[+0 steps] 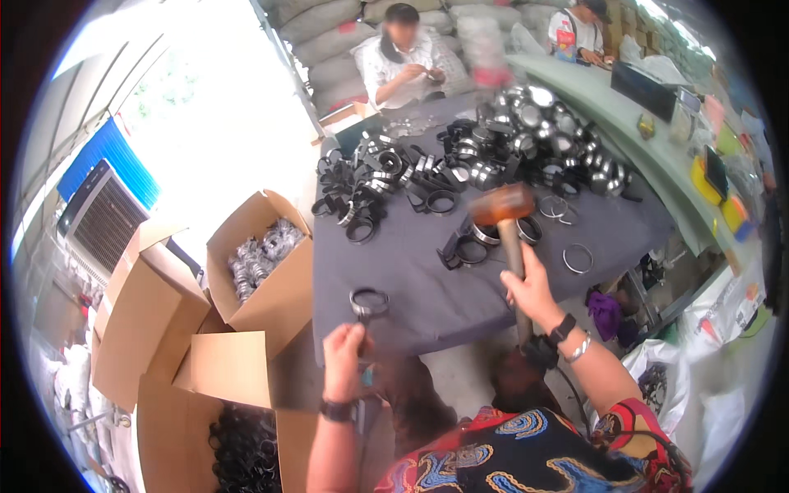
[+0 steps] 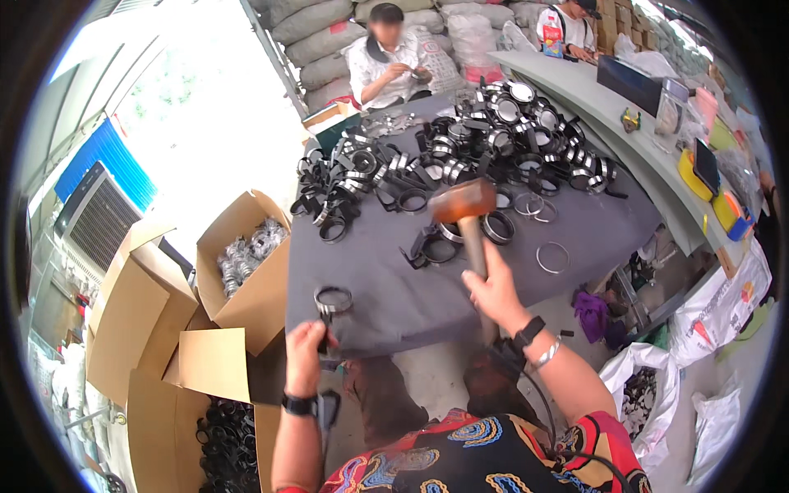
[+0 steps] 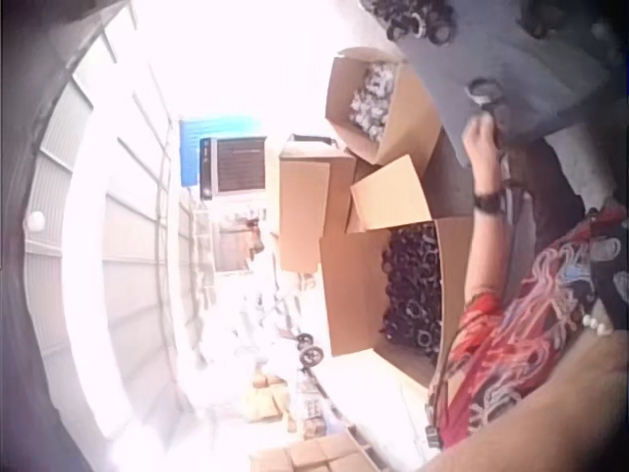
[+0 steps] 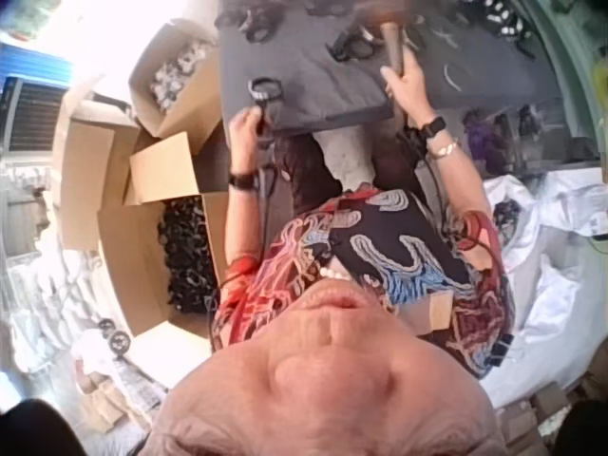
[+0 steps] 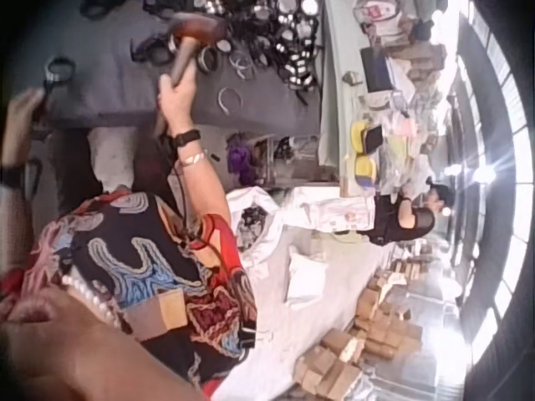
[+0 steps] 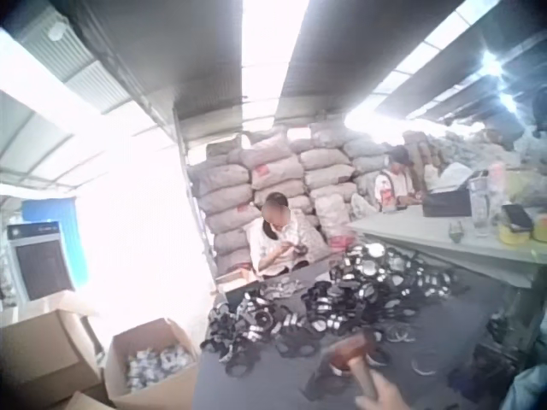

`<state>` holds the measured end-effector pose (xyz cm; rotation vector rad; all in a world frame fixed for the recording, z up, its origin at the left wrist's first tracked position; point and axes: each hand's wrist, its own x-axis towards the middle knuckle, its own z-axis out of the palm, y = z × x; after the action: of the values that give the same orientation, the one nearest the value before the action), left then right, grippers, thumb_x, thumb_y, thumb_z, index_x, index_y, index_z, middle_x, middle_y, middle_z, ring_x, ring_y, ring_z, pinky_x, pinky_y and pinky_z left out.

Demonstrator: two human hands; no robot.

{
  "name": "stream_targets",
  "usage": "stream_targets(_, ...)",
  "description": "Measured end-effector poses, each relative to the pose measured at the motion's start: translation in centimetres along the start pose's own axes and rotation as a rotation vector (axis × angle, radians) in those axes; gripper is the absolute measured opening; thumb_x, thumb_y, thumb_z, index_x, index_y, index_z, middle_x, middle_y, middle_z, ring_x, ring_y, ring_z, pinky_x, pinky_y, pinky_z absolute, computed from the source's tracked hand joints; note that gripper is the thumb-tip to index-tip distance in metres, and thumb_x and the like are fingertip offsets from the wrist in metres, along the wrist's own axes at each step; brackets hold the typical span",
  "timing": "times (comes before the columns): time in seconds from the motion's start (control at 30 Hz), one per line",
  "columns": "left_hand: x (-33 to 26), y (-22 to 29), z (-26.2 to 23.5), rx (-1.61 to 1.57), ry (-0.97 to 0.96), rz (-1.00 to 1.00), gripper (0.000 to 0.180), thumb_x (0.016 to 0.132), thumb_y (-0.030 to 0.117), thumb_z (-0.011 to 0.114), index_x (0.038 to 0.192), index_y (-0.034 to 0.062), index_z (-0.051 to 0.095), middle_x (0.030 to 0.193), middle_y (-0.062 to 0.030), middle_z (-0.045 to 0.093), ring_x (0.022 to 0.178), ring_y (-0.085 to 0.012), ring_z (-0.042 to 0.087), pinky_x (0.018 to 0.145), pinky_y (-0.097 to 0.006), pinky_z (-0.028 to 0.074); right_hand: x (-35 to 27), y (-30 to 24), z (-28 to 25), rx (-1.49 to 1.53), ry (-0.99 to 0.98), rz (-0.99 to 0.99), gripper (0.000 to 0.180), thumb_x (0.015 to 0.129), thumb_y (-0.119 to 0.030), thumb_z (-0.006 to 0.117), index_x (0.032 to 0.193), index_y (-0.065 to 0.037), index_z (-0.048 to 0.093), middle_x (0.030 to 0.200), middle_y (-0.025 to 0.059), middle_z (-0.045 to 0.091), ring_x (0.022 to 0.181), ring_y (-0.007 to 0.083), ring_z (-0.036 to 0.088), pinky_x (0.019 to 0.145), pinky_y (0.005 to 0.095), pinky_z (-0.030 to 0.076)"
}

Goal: Assembling black plastic circular components with metal rings using a rubber mallet.

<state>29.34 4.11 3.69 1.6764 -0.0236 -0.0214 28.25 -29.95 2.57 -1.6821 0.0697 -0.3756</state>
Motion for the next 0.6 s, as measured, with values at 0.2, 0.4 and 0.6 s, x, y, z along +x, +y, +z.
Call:
stream_targets(0.2,16.6,5.9,2.5,-0.021,-0.174,0.195,0.03,0.09,0.025,0.053,0.069,0.0046,0.061,0.063,-0.0048,0.06,0.059,-0.0131,0.054,0.057,-0.028,0.041,1.2,3.1,-1.4,0.211,0.154,-0.019,0.065,0.085,-0.004,0.058,0.144,-0.002,0.03,0.077,0.0019,0.053,0.053,0.0091,0.053,0.048,0.0247,0.048)
stream_targets(0.4,28.2,10.7,4.6,0.611,0.163,0.447,0.045,0.088,0.039,0.057,0.103,-0.0018,0.067,0.093,-0.0166,0.07,0.084,-0.0288,0.066,0.076,-0.039,0.05,1.5,3.7,-0.1,0.233,0.089,-0.062,0.068,0.084,-0.002,0.058,0.145,-0.002,0.029,0.083,0.0028,0.056,0.059,0.0076,0.053,0.052,0.0237,0.049)
stream_targets(0.6,20.2,7.0,16.3,1.016,-0.592,0.507,0.027,0.082,0.024,0.066,0.093,-0.0004,0.069,0.085,-0.0169,0.069,0.079,-0.0277,0.067,0.071,-0.036,0.05,1.1,4.0,-1.1,0.196,0.14,-0.07,0.067,0.084,-0.001,0.056,0.145,-0.003,0.029,0.084,0.0032,0.056,0.06,0.0078,0.054,0.053,0.0233,0.049)
